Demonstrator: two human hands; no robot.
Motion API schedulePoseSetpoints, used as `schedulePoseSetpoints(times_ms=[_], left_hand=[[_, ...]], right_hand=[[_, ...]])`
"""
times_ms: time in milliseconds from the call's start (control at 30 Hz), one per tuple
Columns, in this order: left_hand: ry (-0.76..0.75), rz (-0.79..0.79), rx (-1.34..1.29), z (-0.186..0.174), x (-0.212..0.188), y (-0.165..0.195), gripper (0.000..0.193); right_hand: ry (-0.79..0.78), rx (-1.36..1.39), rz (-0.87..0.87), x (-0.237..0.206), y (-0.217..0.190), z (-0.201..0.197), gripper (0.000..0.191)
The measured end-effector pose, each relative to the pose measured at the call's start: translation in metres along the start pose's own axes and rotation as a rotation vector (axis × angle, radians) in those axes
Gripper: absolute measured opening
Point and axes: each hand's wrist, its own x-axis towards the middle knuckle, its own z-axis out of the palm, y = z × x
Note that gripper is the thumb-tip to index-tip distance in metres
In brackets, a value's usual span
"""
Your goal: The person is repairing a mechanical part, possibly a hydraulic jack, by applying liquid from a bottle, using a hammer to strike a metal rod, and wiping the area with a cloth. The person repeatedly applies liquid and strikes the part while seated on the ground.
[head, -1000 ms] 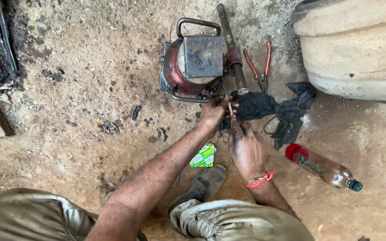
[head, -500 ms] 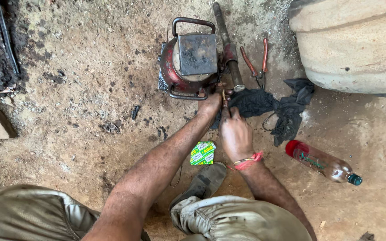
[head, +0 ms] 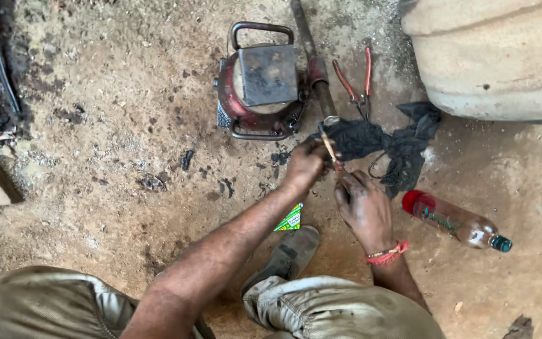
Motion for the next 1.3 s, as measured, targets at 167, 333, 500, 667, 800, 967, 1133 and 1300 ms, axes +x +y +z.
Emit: schedulePoseSetpoints(times_ms=[167, 333, 500, 667, 800, 967, 1133, 1300], left_hand=[[0.044, 0.095, -0.14, -0.007, 0.002, 0.018, 0.027], [0.127, 0.043, -0.026, -0.011, 0.012, 0.008, 0.029], [0.058, -0.018, 0.056, -0.004, 0.026, -0.021, 0.028], [-0.146, -0.067, 0.087, 0.052, 0.034, -0.045, 0.026], [-0.296, 0.471, 0.906, 0.028, -0.02, 0.009, 0.027], [-0.24, 1.059, 1.272, -0.023, -0.111, 0.172, 0.031], [-0.195, 1.218, 1.807, 0.005, -0.078, 0.269, 0.037], [-0.422, 1.151, 2.054, -0.002, -0.048, 0.27, 0.055]], right_hand=[[-0.029, 0.069, -0.055, 0.022, 0.008, 0.003, 0.035], [-0.078, 0.037, -0.015, 0.026, 0.022, 0.029, 0.033], [-0.146, 0.38, 0.012, 0.011, 0.064, 0.026, 0.04], [0.285, 0.062, 0.217, 0.0, 0.094, 0.004, 0.036], [0.19, 0.103, 0.031, 0.003, 0.084, 0.001, 0.035], [0.113, 0.222, 0.087, 0.01, 0.067, -0.01, 0.045], [0.042, 0.208, 0.186, 0.017, 0.059, 0.002, 0.04], [0.057, 0.209, 0.049, 0.022, 0.067, 0.025, 0.044]])
